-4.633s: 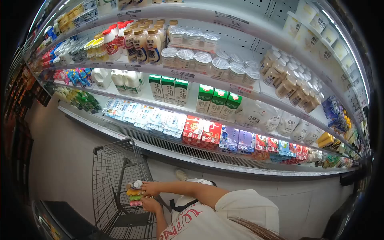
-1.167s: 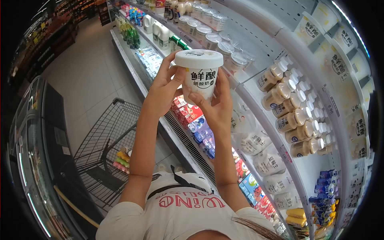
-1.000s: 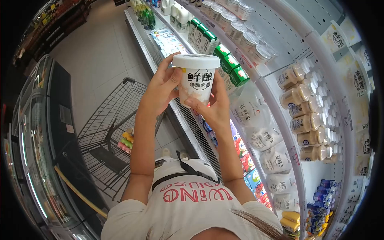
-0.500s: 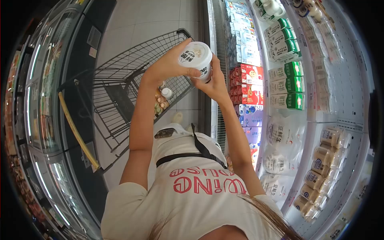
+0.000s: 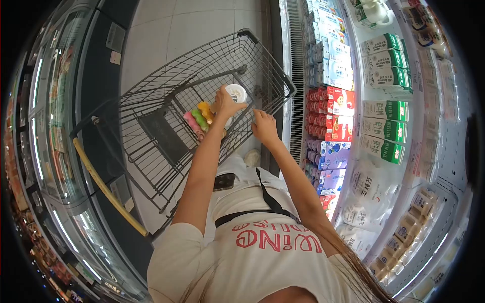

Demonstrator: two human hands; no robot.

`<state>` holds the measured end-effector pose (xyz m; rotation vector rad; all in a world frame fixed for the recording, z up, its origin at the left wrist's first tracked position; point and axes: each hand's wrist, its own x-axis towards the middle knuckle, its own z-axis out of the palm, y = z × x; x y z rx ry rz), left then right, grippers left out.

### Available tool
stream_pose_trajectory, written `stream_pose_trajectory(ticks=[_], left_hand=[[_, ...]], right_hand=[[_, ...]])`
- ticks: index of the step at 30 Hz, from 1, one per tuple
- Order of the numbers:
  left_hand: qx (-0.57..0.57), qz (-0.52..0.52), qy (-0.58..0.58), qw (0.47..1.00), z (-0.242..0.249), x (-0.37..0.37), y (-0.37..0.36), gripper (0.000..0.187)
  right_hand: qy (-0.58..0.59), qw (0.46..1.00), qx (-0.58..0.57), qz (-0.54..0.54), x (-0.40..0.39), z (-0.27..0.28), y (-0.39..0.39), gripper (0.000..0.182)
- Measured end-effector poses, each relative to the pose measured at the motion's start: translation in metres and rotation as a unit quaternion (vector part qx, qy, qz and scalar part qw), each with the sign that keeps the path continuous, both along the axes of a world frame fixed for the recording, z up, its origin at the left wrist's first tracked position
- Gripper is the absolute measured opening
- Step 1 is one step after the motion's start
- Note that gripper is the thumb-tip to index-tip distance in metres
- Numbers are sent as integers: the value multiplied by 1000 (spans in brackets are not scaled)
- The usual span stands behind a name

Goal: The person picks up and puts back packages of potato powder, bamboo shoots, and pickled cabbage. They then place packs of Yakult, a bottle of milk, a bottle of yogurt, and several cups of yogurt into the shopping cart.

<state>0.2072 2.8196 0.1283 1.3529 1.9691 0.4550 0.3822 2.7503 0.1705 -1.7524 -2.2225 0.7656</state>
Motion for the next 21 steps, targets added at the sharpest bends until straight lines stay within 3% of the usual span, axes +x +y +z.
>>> stream_pose_trajectory(ticks=[3,6,10,14,18,21], left_hand=[[-56,50,53,996,-34,-12,20,107],[-25,102,88,991,-67,-34,32,107],[-66,-17,69,995,-62,-33,35,109],[-95,-191,147,966,-70,-8,19,111],[-123,-253,186,941,-83,8,11,112],[-141,-238,208,938,-89,14,11,110]], right_hand=[[20,999,5,43,5,-17,-30,27],[67,995,51,47,2,-33,-38,21],[27,996,58,63,-8,-21,-29,19],[32,997,22,64,-11,-27,-24,18],[51,997,13,50,-12,-26,-24,19],[47,998,28,45,-13,-21,-22,20]])
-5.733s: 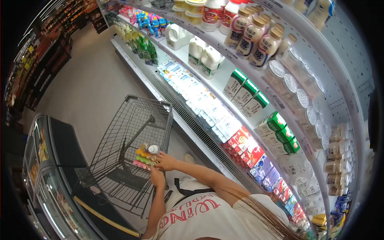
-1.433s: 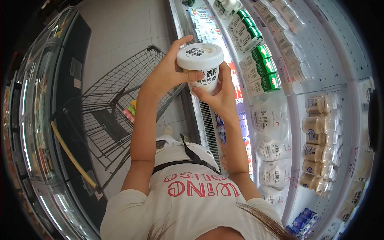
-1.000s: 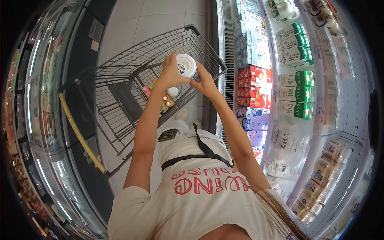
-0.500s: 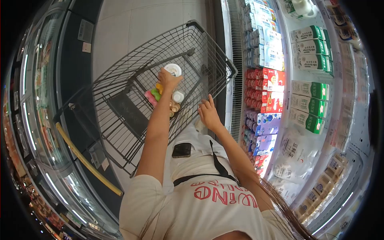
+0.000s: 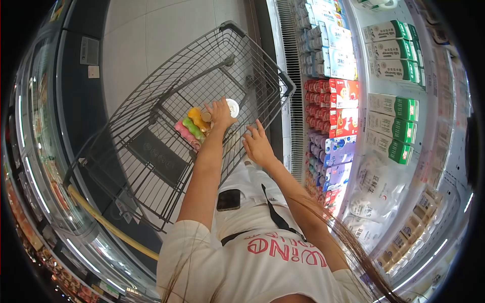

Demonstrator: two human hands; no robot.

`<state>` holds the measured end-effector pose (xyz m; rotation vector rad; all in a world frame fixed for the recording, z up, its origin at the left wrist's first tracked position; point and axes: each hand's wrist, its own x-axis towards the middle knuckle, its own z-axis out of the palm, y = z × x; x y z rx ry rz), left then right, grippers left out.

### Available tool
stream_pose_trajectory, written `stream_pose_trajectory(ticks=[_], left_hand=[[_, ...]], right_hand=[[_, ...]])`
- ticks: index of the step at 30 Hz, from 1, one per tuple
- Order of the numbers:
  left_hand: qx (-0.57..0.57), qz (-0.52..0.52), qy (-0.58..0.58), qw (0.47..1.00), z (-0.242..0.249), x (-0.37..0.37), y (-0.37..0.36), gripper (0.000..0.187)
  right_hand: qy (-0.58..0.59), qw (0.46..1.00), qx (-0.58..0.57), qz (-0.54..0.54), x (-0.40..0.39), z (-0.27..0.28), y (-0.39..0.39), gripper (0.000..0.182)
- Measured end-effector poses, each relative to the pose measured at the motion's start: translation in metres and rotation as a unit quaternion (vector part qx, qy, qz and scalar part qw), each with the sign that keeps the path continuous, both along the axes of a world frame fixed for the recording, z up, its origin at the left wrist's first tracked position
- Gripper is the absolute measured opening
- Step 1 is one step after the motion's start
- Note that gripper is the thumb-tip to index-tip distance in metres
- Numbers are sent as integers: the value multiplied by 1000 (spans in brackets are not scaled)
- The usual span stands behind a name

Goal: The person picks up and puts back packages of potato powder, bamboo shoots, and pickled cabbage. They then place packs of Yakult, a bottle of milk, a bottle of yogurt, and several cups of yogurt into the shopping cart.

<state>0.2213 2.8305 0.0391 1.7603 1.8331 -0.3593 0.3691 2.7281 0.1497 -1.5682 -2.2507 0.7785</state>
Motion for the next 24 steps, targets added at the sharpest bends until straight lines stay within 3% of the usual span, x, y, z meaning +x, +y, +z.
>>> stream_pose_trajectory(ticks=[8,12,15,18,21,22,24], left_hand=[[6,86,50,995,-11,-9,33,107],[-73,150,56,984,-17,-19,47,109],[-22,133,71,988,-25,-21,42,116],[59,127,93,986,-13,-13,33,105],[67,86,-99,989,58,-5,20,85],[84,49,-129,987,92,1,9,63],[208,9,-299,931,87,6,-28,42]], right_hand=[[-9,1000,-20,-8,-2,6,0,21],[-11,1000,-27,-8,-1,6,1,23],[-15,999,-29,-11,0,6,0,24],[-13,1000,-2,6,3,2,-1,24],[62,998,8,-23,8,3,-7,27],[121,992,10,-42,10,12,-9,28],[126,988,-2,-86,18,50,-24,29]])
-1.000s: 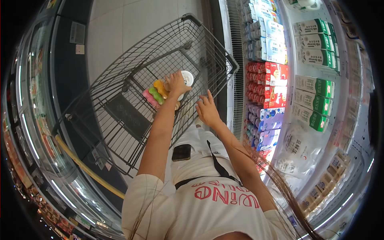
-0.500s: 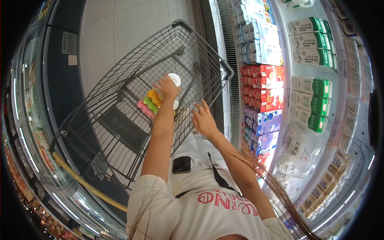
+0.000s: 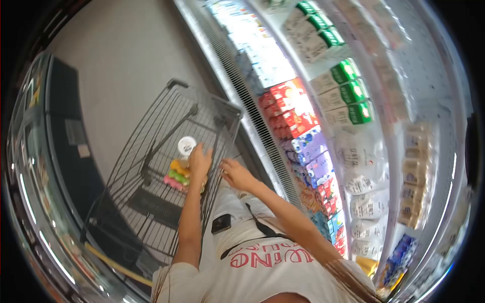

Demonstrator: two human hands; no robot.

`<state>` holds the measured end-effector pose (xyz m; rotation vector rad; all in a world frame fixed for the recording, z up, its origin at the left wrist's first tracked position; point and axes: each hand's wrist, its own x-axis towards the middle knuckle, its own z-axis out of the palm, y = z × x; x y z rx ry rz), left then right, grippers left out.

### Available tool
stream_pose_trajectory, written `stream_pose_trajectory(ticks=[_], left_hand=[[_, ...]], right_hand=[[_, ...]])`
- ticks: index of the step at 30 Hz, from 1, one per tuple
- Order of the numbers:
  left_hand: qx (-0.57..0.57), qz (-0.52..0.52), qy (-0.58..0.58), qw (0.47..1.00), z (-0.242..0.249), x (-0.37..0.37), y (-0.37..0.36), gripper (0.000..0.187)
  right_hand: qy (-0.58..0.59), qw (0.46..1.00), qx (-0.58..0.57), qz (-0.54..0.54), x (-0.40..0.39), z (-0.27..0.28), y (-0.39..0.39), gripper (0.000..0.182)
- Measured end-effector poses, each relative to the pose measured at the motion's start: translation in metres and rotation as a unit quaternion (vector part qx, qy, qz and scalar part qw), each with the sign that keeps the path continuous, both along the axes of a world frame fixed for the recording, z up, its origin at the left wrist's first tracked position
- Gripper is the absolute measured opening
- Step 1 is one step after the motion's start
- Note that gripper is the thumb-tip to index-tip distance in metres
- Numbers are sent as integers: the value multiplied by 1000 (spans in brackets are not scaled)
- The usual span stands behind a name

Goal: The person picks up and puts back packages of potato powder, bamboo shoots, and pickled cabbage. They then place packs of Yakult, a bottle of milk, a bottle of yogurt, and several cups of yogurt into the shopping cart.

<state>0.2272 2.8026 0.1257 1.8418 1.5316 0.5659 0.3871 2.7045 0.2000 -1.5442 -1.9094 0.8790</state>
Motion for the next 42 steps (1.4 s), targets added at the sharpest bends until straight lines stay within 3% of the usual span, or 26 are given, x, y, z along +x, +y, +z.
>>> stream_pose_trajectory(ticks=[1,4,7,10,15,19,23,25,29,31,33,35,37,42], left_hand=[[-3,-32,-27,999,32,9,-17,37],[-2,-98,-68,993,90,45,-58,30],[-36,-206,-122,970,150,100,-82,27],[0,-342,-177,923,209,159,-105,25],[50,-500,-244,830,303,243,-171,25],[93,-581,-276,760,356,287,-244,25],[64,-649,-299,696,385,315,-314,21],[75,-660,-323,675,403,327,-347,19],[99,-670,-391,624,486,366,-418,25],[66,-669,-480,563,535,396,-458,33],[3,-690,-505,518,583,435,-499,41],[27,-695,-504,512,618,485,-538,49],[-31,-699,-442,561,646,518,-568,59],[-186,-761,-336,523,673,551,-593,68]], right_hand=[[17,1000,24,-9,8,1,-11,28],[-44,994,-96,-33,42,53,-40,29],[-87,990,-53,-97,88,97,-63,27],[-85,964,55,-247,130,161,-104,26],[-100,875,141,-452,177,279,-205,23],[-153,752,288,-573,198,362,-313,17],[-225,588,405,-663,228,419,-407,14],[-314,479,439,-692,256,439,-456,15],[-298,312,533,-728,309,493,-541,19],[-364,265,497,-742,342,510,-582,24],[-382,261,463,-756,365,522,-611,24],[-372,269,443,-770,375,524,-631,25],[-344,297,433,-778,375,534,-643,25],[-365,348,345,-792,377,544,-649,29]])
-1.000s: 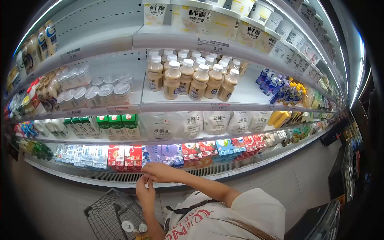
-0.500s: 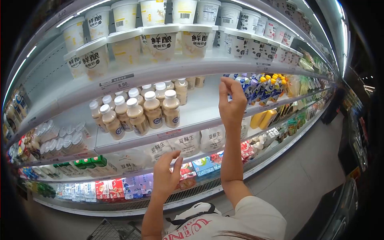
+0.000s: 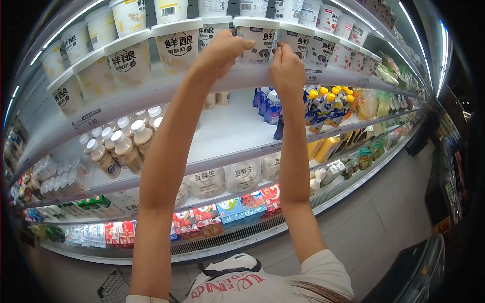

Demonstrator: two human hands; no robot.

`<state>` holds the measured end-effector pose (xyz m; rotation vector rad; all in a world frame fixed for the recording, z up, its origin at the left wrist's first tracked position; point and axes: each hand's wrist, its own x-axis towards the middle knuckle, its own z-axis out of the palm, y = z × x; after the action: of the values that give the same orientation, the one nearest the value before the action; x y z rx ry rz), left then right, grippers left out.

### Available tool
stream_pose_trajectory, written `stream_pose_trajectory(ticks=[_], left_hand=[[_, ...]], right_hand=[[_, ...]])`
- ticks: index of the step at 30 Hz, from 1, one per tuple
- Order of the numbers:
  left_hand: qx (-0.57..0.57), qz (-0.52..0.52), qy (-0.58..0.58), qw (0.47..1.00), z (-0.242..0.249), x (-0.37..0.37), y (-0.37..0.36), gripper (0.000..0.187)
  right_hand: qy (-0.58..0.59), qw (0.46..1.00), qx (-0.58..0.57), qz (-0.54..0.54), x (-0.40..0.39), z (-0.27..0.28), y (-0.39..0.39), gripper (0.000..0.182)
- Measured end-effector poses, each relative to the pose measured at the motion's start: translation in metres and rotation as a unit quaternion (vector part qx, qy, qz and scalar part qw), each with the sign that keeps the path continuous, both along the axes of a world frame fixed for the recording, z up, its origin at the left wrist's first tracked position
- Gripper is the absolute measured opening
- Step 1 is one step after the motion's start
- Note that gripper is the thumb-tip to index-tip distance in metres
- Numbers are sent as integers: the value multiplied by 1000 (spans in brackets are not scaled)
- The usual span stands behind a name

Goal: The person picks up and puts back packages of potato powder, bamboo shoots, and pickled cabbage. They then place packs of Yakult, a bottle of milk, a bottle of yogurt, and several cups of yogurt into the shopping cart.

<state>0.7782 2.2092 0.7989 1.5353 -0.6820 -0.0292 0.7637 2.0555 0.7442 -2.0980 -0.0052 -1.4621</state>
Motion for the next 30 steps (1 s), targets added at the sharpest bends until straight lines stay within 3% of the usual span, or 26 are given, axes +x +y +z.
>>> stream_pose_trajectory(ticks=[3,9,11,12,15,18,19,21,22,23,24,28,30], left_hand=[[-9,1,17,1000,0,2,-8,70],[-98,27,-116,988,-12,15,-9,68],[-155,29,-157,975,-13,10,-8,58],[-130,44,-173,975,-13,-3,-4,68],[-177,0,-162,971,-20,-49,11,63],[-222,11,-96,970,-63,-91,40,61],[-225,22,-62,972,-81,-107,51,51],[-275,56,11,960,-118,-130,71,51],[-284,59,48,956,-134,-132,83,54],[-292,60,86,951,-151,-134,96,57],[-298,57,126,945,-165,-138,107,60],[-310,95,176,929,-190,-146,130,51],[-311,91,180,929,-192,-149,140,50]], right_hand=[[58,998,-19,12,8,3,2,30],[-124,986,-8,108,12,-7,7,31],[-151,967,32,204,7,-11,10,33],[-163,953,49,252,1,-10,12,35],[-209,874,130,419,-25,-15,34,40],[-121,828,167,521,-74,-50,56,49],[-91,805,194,554,-88,-64,68,50],[-73,806,152,567,-107,-92,89,54],[-26,795,191,575,-112,-108,99,60],[44,750,259,607,-122,-118,106,65],[68,748,259,607,-121,-129,111,69],[141,689,306,641,-122,-157,130,80],[144,690,294,646,-121,-162,136,83]])
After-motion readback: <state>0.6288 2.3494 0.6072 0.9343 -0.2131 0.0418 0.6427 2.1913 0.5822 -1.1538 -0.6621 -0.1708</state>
